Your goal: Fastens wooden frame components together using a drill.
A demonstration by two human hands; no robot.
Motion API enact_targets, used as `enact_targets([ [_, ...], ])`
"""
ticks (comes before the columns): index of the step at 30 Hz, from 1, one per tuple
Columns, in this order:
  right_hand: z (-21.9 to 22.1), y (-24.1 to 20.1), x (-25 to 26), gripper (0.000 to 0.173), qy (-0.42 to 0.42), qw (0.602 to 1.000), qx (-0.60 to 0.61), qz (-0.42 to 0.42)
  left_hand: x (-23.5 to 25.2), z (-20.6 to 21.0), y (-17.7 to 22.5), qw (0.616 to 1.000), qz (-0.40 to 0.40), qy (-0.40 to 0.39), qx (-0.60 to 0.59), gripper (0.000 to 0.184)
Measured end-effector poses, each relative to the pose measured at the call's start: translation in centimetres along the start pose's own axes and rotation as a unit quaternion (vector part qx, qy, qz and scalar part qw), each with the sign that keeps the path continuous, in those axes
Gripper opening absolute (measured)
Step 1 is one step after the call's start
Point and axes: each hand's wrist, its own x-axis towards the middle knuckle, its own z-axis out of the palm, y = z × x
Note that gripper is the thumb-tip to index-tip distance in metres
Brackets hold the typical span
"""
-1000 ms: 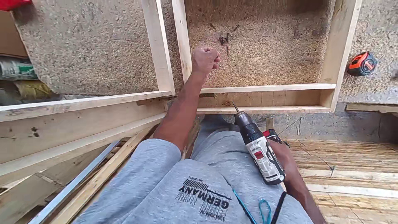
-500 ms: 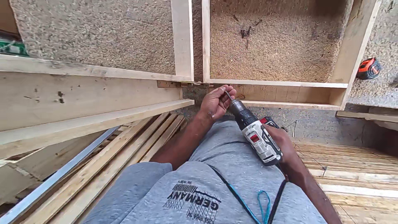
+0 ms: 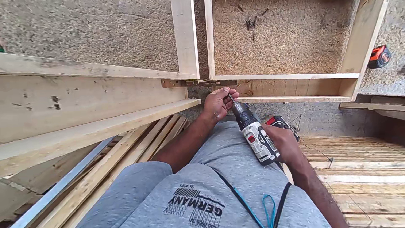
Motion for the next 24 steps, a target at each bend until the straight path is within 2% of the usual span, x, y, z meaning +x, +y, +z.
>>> enact_targets([
  [5,1.0,-0.2,0.8,0.046,-0.011,0.995,-0.101,0.003,1.7,0.0,0.1,0.993,-0.050,0.032,0.100,0.022],
  [8,1.9,-1.6,1.6,0.051,-0.043,0.993,-0.090,0.061,3.2,-0.3,0.0,0.979,-0.068,0.034,0.188,0.023],
  [11,2.9,-2.9,3.2,0.049,-0.076,0.986,-0.070,0.131,4.5,-0.7,0.0,0.956,-0.049,0.033,0.286,0.024],
  [14,3.9,-3.3,4.4,0.052,-0.082,0.981,-0.063,0.165,5.1,-0.8,0.4,0.926,-0.031,0.031,0.375,0.026],
  [24,3.7,-4.3,6.9,0.056,-0.128,0.967,-0.041,0.218,6.1,0.0,1.4,0.922,-0.064,0.061,0.377,0.028],
])
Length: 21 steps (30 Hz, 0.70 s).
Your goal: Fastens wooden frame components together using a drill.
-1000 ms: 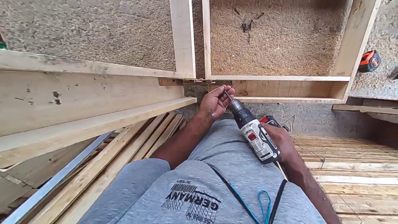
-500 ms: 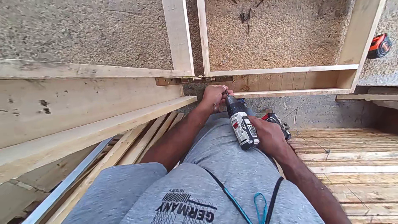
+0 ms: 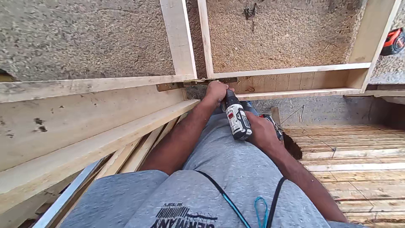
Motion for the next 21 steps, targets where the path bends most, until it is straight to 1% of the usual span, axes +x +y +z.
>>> enact_targets([
  [5,0.3,-0.3,0.2,0.057,0.004,1.000,-0.010,0.004,0.2,0.1,0.4,1.000,-0.002,-0.003,0.028,0.030],
  [8,0.0,-0.6,0.0,0.054,-0.007,1.000,-0.014,0.012,0.4,0.0,0.2,0.999,-0.008,-0.007,0.037,0.029],
  [13,-0.5,-0.8,-0.4,0.051,0.000,1.000,-0.004,0.006,0.8,-0.4,-0.2,0.999,-0.024,-0.014,0.017,0.029],
  [21,-0.2,-0.8,0.2,0.053,0.005,1.000,-0.010,0.004,1.0,-0.3,-0.5,1.000,-0.021,-0.007,0.003,0.029],
])
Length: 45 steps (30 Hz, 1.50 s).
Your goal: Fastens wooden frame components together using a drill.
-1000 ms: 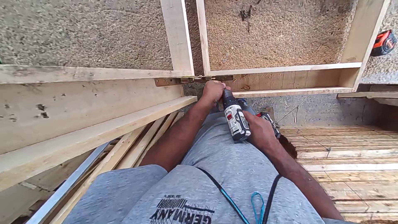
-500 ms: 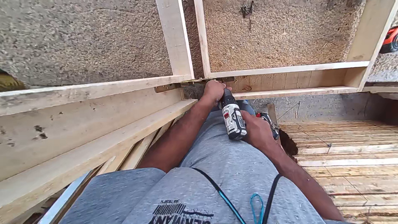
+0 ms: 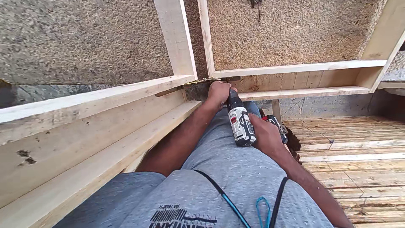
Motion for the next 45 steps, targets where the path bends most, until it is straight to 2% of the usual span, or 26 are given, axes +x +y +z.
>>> enact_targets([
  [8,0.0,0.0,0.1,0.053,0.007,1.000,0.006,-0.010,-0.5,0.1,0.2,1.000,0.005,0.001,0.005,0.031],
  [14,0.4,-0.3,0.2,0.047,0.010,1.000,-0.006,0.005,-0.6,-0.1,0.3,1.000,-0.001,-0.011,-0.024,0.031],
  [18,0.6,-0.6,0.3,0.039,0.011,1.000,-0.018,0.015,-2.8,-1.0,-1.0,0.991,0.073,-0.034,-0.106,0.033],
  [20,0.7,-0.6,0.2,0.035,0.023,0.999,-0.019,0.012,-5.5,-2.0,-1.4,0.989,0.098,-0.034,-0.101,0.042],
  [22,0.7,-0.7,0.1,0.035,0.023,0.999,-0.018,0.016,-7.6,-2.7,-1.5,0.993,0.071,-0.039,-0.085,0.051],
  [24,0.6,-0.8,0.2,0.033,0.033,0.999,-0.022,0.012,-8.8,-2.7,-1.3,0.995,0.020,-0.076,-0.070,0.042],
  [26,0.5,-0.8,0.4,0.032,0.036,0.999,-0.026,0.009,-8.9,-2.0,-0.8,0.985,-0.036,-0.152,-0.071,0.042],
  [28,0.2,-0.7,0.4,0.035,0.022,0.999,-0.025,0.007,-8.4,-0.9,-0.4,0.976,-0.068,-0.180,-0.098,0.039],
  [36,-0.9,-0.4,1.1,0.022,0.020,0.999,-0.040,-0.020,-7.7,-0.2,-0.6,0.978,-0.057,-0.148,-0.135,0.033],
  [40,-1.1,-0.4,1.7,0.028,0.006,0.999,-0.044,-0.015,-7.1,0.0,-0.3,0.977,-0.067,-0.145,-0.141,0.031],
  [45,-1.2,-0.3,2.2,0.023,-0.002,0.998,-0.052,-0.021,-6.6,-0.1,-0.5,0.978,-0.060,-0.141,-0.144,0.031],
])
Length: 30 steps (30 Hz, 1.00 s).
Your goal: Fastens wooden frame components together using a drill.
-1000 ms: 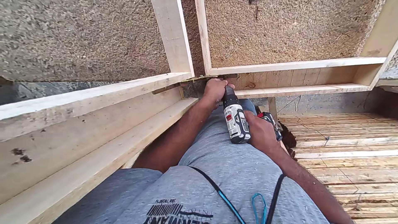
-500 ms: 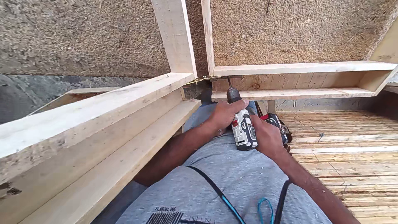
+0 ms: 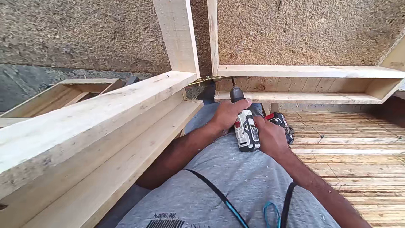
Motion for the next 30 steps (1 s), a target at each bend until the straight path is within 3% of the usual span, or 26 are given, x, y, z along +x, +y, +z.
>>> enact_targets([
  [16,-2.2,-0.3,2.1,0.039,-0.121,0.991,-0.015,0.047,1.2,0.3,0.7,0.999,-0.006,0.043,0.010,0.039],
  [19,-2.7,-0.2,2.3,0.052,-0.148,0.988,-0.032,0.041,1.0,0.4,0.3,0.999,0.001,0.042,-0.012,0.039],
  [22,-3.0,1.0,2.2,0.056,-0.113,0.993,-0.014,0.014,0.8,0.5,1.1,0.995,0.021,0.034,0.088,0.048],
  [23,-3.0,1.7,1.6,0.054,-0.103,0.995,0.002,0.003,0.4,0.2,1.5,0.978,0.028,0.041,0.205,0.056],
  [25,-3.4,3.8,0.0,0.051,-0.054,0.997,0.044,-0.027,-1.0,0.2,3.8,0.888,0.056,0.069,0.451,0.075],
  [26,-3.5,5.2,-1.2,0.048,-0.016,0.996,0.078,-0.042,-1.5,0.7,5.2,0.848,0.090,0.098,0.513,0.075],
  [28,-4.0,8.3,-4.2,0.040,0.045,0.982,0.171,-0.068,-0.9,3.0,8.1,0.818,0.186,0.172,0.517,0.056],
  [30,-4.5,11.1,-6.8,0.040,0.096,0.962,0.245,-0.072,3.0,5.7,11.5,0.801,0.298,0.220,0.471,0.036],
])
